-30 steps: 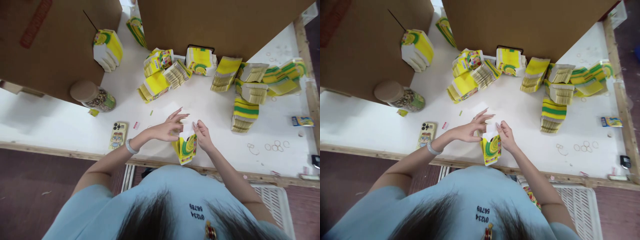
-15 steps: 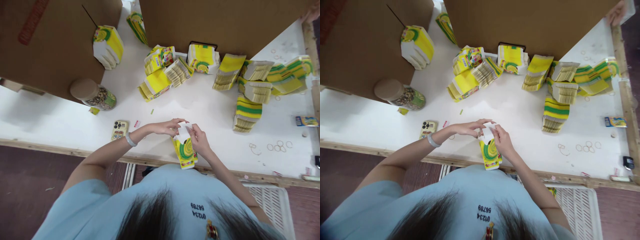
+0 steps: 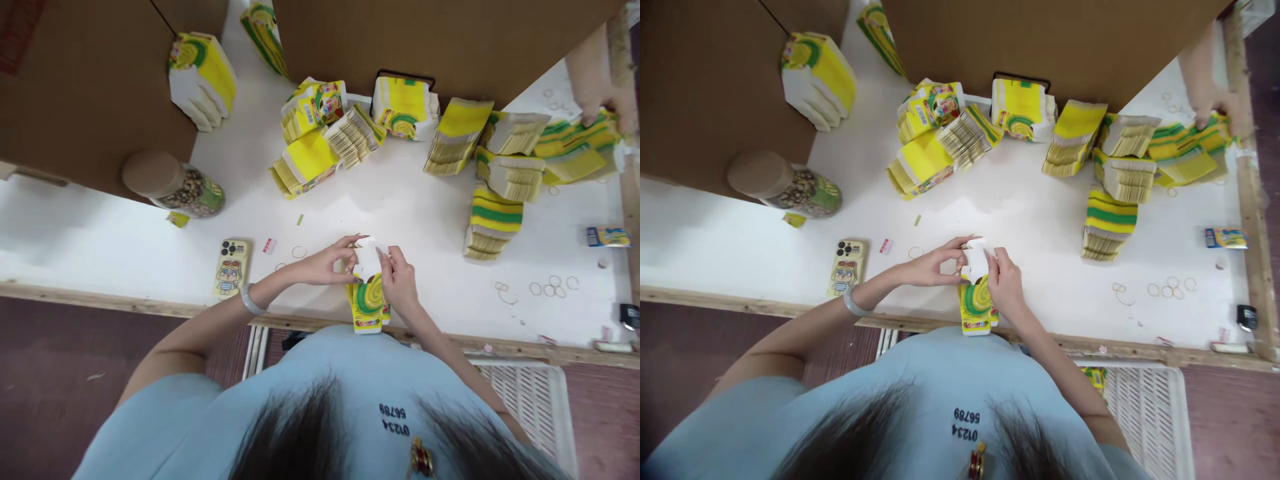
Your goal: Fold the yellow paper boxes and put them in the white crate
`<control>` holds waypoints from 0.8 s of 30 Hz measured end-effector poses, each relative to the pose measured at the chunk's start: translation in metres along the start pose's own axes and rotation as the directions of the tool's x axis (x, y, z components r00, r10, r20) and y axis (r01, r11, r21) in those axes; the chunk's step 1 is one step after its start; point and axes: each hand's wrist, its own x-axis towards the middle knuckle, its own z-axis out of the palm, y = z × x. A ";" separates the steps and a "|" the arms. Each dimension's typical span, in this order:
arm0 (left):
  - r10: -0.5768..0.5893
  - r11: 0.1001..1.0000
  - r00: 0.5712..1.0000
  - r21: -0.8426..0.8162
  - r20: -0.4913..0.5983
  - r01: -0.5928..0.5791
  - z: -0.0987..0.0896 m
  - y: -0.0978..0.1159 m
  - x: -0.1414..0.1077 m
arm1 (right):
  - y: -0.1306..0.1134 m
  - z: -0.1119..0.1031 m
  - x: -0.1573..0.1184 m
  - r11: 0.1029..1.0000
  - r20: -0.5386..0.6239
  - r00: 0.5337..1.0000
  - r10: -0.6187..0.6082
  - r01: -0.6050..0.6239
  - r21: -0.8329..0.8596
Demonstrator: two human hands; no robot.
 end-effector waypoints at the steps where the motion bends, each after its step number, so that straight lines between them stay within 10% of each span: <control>1: -0.001 1.000 1.000 -0.029 -0.003 0.001 0.000 0.000 0.000 | 0.000 0.000 0.000 1.000 0.024 1.000 -0.019 0.020 -0.007; 14: -0.047 0.984 0.999 -0.172 0.012 0.048 -0.005 -0.004 0.002 | -0.002 0.009 0.002 0.994 0.047 0.998 -0.034 0.039 -0.105; 18: -0.018 0.997 1.000 -0.072 -0.005 0.018 -0.004 -0.003 -0.005 | 0.012 0.008 -0.003 0.988 -0.124 0.986 0.113 -0.098 0.123; 24: -0.028 0.999 0.994 0.014 -0.103 0.029 0.008 -0.010 -0.014 | 0.024 -0.001 -0.003 0.955 -0.487 0.846 0.218 -0.081 0.287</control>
